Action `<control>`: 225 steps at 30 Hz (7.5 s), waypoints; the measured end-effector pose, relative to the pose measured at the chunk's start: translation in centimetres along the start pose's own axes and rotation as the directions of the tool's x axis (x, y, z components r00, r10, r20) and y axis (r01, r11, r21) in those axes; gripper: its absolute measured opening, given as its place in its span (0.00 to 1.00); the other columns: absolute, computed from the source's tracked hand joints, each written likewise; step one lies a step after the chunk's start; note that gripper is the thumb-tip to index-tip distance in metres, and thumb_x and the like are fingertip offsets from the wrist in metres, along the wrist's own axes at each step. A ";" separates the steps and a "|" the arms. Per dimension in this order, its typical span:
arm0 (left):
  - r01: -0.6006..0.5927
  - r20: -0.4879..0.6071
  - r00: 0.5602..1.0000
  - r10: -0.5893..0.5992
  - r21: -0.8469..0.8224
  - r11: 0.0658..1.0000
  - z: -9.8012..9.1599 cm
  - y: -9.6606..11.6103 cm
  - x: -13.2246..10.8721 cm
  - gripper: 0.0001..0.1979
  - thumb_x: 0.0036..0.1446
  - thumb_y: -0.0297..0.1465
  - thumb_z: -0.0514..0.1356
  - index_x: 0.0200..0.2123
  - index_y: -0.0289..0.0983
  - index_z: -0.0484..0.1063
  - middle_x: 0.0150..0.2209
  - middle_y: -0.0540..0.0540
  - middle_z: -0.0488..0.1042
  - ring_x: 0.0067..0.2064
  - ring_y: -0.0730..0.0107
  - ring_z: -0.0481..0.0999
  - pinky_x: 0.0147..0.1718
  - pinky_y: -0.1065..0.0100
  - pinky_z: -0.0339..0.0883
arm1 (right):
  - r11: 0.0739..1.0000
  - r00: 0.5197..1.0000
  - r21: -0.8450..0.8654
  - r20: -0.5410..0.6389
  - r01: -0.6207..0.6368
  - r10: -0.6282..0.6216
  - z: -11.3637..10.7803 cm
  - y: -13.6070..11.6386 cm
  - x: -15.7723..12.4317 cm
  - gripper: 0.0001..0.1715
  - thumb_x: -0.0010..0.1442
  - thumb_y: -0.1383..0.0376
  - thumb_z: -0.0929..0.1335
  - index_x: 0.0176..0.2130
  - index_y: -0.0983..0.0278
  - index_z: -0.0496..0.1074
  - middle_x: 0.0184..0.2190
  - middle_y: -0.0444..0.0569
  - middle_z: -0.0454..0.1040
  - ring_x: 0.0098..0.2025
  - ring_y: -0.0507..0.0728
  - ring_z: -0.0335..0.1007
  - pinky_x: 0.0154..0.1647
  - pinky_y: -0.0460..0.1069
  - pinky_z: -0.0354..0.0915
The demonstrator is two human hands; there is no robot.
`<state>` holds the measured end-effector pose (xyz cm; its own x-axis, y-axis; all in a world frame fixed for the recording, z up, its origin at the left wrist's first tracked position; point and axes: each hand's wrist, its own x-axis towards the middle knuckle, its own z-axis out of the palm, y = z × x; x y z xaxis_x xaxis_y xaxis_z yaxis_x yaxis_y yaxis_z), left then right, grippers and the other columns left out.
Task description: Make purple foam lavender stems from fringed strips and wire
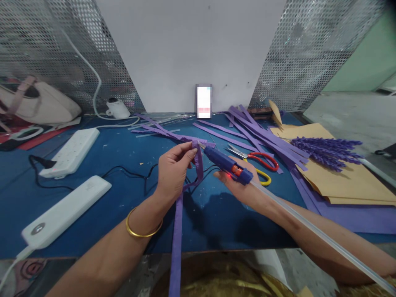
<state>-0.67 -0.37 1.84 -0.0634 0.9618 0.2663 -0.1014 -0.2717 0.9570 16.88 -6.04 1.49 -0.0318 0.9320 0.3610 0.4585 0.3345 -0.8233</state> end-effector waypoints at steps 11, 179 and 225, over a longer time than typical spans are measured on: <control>-0.020 -0.003 1.000 0.020 -0.009 1.000 -0.1 0.0 0.2 0.09 0.50 0.32 0.69 0.37 0.40 0.83 0.27 0.51 0.75 0.24 0.77 0.65 0.24 0.72 0.62 | 1.000 1.000 -0.006 0.011 0.004 -0.004 0.0 0.2 -0.1 0.21 0.57 0.55 0.72 0.25 0.61 0.59 0.21 0.39 0.59 0.24 0.50 0.52 0.25 0.48 0.51; 0.442 0.211 0.897 -0.388 -0.430 0.787 -0.7 0.7 1.8 0.16 0.34 0.28 0.75 0.30 0.35 0.77 0.24 0.51 0.76 0.23 0.77 0.71 0.20 0.75 0.58 | 0.493 0.669 -0.819 0.192 -0.293 0.718 1.7 5.6 13.5 0.20 0.67 0.59 0.68 0.54 0.67 0.70 0.52 0.55 0.72 0.49 0.59 0.73 0.48 0.58 0.72; 0.171 0.047 0.985 -0.164 -0.257 0.951 -0.2 5.1 2.9 0.12 0.42 0.30 0.72 0.34 0.36 0.83 0.30 0.48 0.79 0.28 0.76 0.71 0.26 0.74 0.64 | 0.861 0.907 -0.313 -0.001 0.400 -0.422 -4.1 -3.4 5.9 0.15 0.69 0.65 0.61 0.45 0.61 0.76 0.39 0.50 0.78 0.39 0.56 0.75 0.39 0.49 0.68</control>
<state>-1.61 1.05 7.44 0.0009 0.9939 0.1104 -0.3628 -0.1026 0.9262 18.76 -2.22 8.26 -0.2215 0.7039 0.6749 0.6605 0.6174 -0.4272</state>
